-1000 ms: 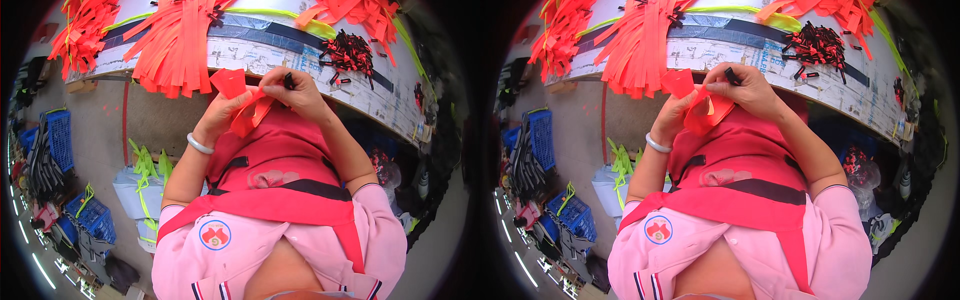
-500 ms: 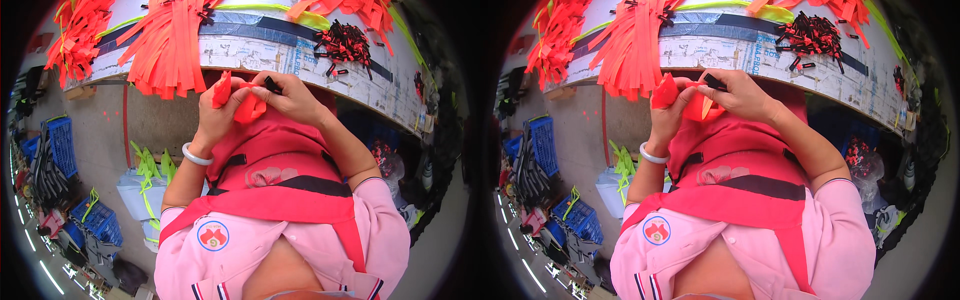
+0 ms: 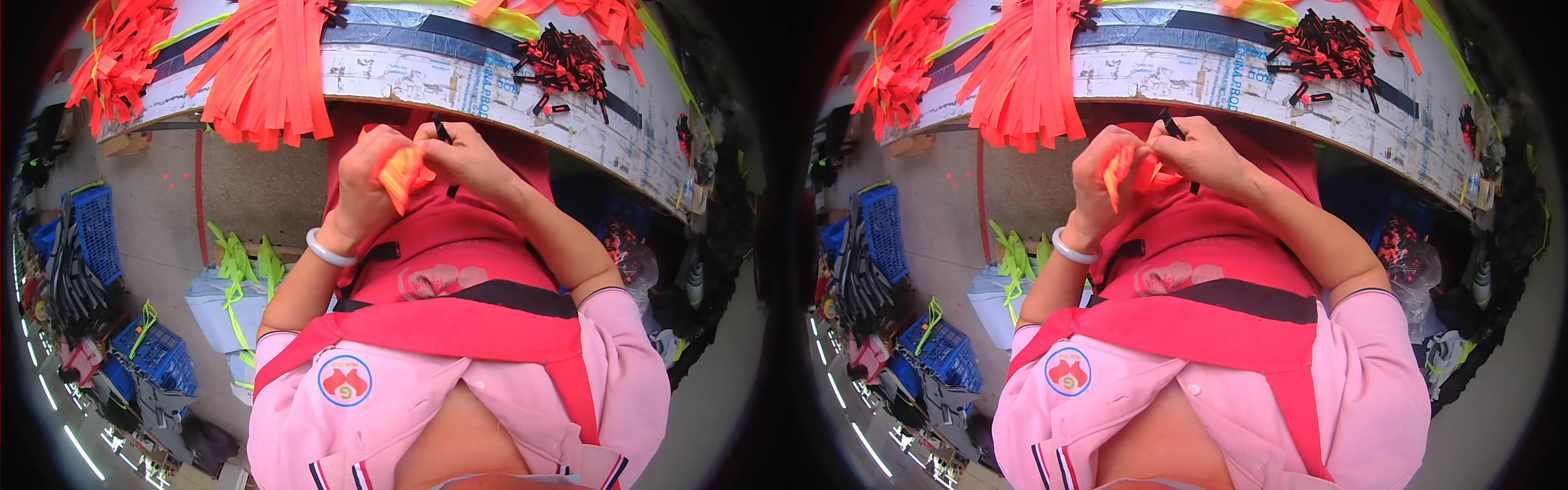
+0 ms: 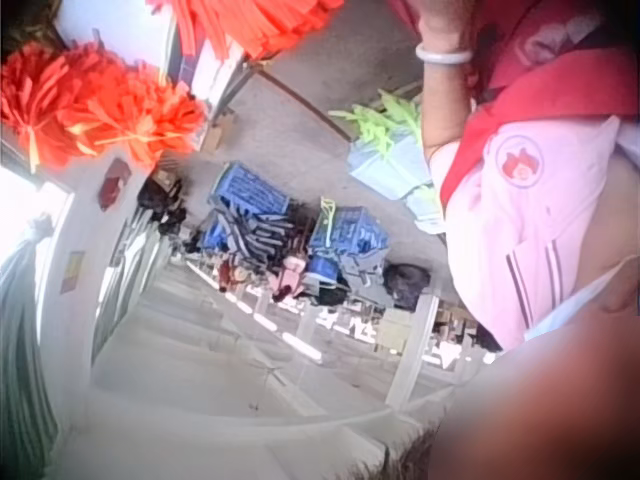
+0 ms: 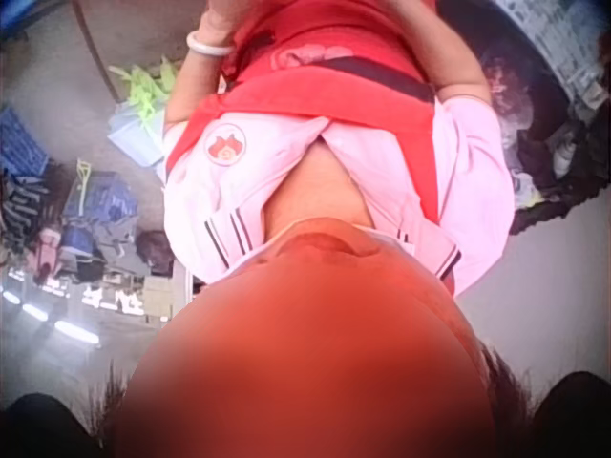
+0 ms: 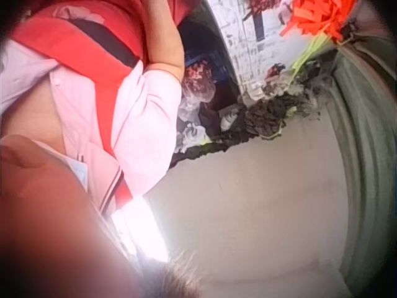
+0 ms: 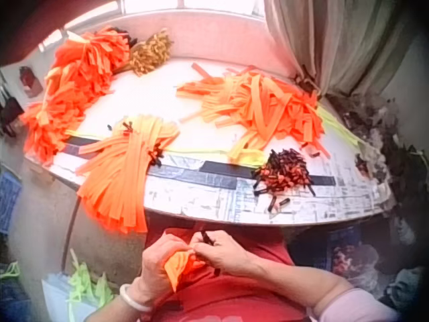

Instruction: Assembling bundles of colored plastic strips and securing them with clips at a workbench.

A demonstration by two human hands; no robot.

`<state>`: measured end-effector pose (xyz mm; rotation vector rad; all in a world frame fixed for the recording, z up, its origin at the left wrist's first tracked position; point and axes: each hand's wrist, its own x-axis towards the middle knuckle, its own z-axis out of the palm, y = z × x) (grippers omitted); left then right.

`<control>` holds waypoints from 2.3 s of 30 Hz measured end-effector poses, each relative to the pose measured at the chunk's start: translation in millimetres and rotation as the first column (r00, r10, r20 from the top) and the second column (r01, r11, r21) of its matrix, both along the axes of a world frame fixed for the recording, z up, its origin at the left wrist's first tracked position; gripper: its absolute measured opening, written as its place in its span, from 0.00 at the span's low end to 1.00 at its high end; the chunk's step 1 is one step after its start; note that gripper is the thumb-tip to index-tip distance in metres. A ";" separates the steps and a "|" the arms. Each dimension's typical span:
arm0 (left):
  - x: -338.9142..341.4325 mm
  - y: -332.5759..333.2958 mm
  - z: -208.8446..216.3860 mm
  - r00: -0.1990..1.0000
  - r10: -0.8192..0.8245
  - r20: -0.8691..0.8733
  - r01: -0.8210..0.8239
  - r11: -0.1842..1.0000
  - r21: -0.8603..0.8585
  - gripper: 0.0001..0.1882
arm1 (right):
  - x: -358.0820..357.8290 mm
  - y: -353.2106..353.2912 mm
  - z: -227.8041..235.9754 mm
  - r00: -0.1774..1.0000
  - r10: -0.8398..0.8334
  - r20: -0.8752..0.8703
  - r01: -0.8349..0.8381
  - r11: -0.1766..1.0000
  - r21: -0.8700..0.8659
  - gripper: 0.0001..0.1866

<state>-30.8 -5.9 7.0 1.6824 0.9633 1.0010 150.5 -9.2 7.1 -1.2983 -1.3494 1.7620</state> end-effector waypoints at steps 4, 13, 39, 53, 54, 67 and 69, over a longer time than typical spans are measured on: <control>14.6 -1.2 4.4 0.995 0.041 0.096 -0.057 0.983 0.175 0.05 | -10.7 -9.4 -22.9 0.999 -0.053 0.005 0.053 0.996 -0.076 0.14; -0.7 8.1 -7.9 0.979 0.001 0.202 0.093 0.886 -0.455 0.09 | 3.3 3.0 -13.3 0.961 0.097 0.259 -0.154 0.965 0.213 0.16; -1.3 -22.2 -16.1 0.991 -0.035 0.128 0.080 0.927 -0.367 0.07 | 23.7 -1.1 -93.0 0.973 -0.175 -0.153 0.108 0.922 -0.371 0.15; -4.5 -20.6 -19.6 0.980 0.036 0.195 0.040 0.927 -0.373 0.07 | -2.9 64.7 -203.1 0.801 -0.365 0.475 0.026 0.813 0.581 0.21; -5.6 -20.0 -19.3 0.978 0.043 0.205 0.041 0.921 -0.387 0.07 | -0.9 58.0 -199.6 0.830 -0.306 0.466 0.013 0.846 0.533 0.20; -9.4 -20.0 -27.5 0.965 0.099 0.245 0.016 0.903 -0.428 0.08 | 46.8 -5.4 -75.9 0.959 -0.239 -0.152 0.186 0.936 -0.299 0.08; -8.6 -20.7 -27.8 0.960 0.098 0.263 0.025 0.904 -0.428 0.08 | 59.4 -10.1 -66.5 0.911 -0.236 -0.337 0.057 0.884 -0.464 0.09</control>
